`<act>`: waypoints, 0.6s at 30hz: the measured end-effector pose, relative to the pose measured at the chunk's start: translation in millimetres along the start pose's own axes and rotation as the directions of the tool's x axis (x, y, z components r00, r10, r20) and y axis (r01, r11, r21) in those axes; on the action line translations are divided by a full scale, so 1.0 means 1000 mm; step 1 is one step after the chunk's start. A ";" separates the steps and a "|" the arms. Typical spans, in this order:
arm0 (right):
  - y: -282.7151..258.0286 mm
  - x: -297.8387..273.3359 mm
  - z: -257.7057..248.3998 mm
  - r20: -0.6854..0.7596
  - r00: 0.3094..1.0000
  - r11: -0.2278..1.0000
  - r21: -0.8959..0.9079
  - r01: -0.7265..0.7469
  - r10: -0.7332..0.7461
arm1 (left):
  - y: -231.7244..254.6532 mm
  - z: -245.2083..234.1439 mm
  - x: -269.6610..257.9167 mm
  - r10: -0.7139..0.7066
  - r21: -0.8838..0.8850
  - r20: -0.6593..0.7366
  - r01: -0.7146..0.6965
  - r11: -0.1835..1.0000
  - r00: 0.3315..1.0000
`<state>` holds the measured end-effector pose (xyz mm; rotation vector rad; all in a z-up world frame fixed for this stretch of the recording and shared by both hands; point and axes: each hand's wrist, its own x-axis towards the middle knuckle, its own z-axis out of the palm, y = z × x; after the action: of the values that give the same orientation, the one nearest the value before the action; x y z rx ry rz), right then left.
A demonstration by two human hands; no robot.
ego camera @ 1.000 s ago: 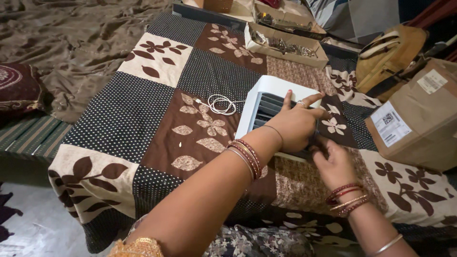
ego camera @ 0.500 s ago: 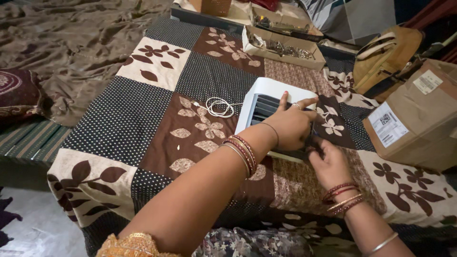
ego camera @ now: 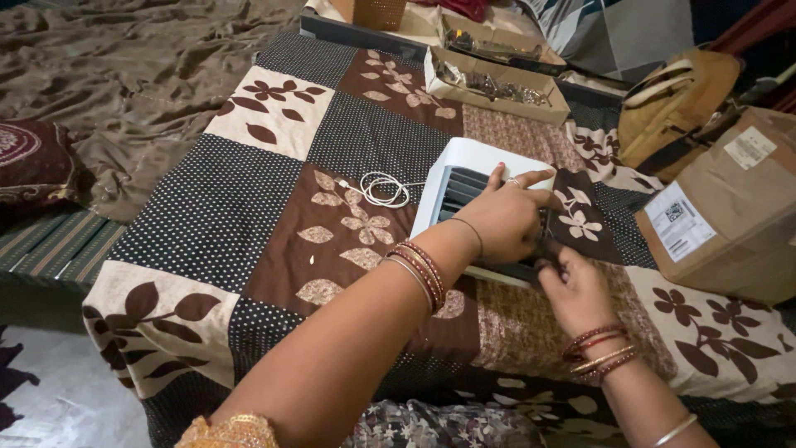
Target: The person assembles a small electronic device by inserting a gray vented component into a white housing. They repeatedly align and press the parts together, then use a small tool to adjust internal components inside the housing.
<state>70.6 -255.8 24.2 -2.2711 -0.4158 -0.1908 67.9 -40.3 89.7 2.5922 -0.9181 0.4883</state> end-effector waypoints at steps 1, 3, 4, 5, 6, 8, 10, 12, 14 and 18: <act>-0.001 0.001 0.000 -0.008 1.000 1.000 0.001 -0.001 0.001 | -0.002 -0.001 0.002 -0.001 0.001 0.012 0.001 1.000 1.000; -0.001 -0.001 0.000 -0.020 1.000 1.000 0.005 -0.009 0.009 | -0.001 0.001 0.004 0.001 0.004 0.018 -0.001 1.000 1.000; -0.003 -0.002 0.001 -0.010 1.000 0.999 0.033 0.014 -0.014 | 0.000 0.001 0.004 0.004 0.010 0.010 -0.004 1.000 1.000; -0.004 -0.002 0.001 0.000 0.999 0.997 0.061 0.037 -0.037 | 0.000 0.001 0.003 0.007 0.016 0.003 -0.007 1.000 1.000; -0.006 -0.001 0.000 0.005 0.998 0.994 0.088 0.061 -0.062 | 0.001 0.001 0.003 -0.001 0.004 0.001 0.001 1.000 1.000; -0.007 -0.001 -0.002 0.010 0.999 0.999 -0.004 -0.034 0.034 | 0.003 0.000 0.004 -0.016 -0.022 0.000 0.016 1.000 1.000; -0.007 -0.002 -0.003 0.010 0.998 0.998 -0.024 -0.060 0.060 | 0.005 -0.001 0.003 -0.031 0.010 0.041 0.030 0.999 0.999; -0.006 -0.002 -0.002 0.012 1.000 0.999 0.029 -0.014 0.013 | 0.006 -0.004 0.002 -0.039 0.023 0.058 0.038 0.999 0.998; -0.005 -0.002 -0.001 0.008 1.000 0.998 0.063 0.000 -0.001 | 0.007 -0.005 0.001 -0.037 0.018 0.053 0.036 0.999 0.998; -0.003 -0.001 0.000 0.004 1.000 0.996 0.087 0.008 -0.009 | 0.006 -0.004 0.003 -0.044 0.041 0.033 0.043 0.998 0.998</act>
<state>68.1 -253.9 25.8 -2.1854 -0.4283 -0.1688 65.3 -44.4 95.1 2.6585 -0.8699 0.4566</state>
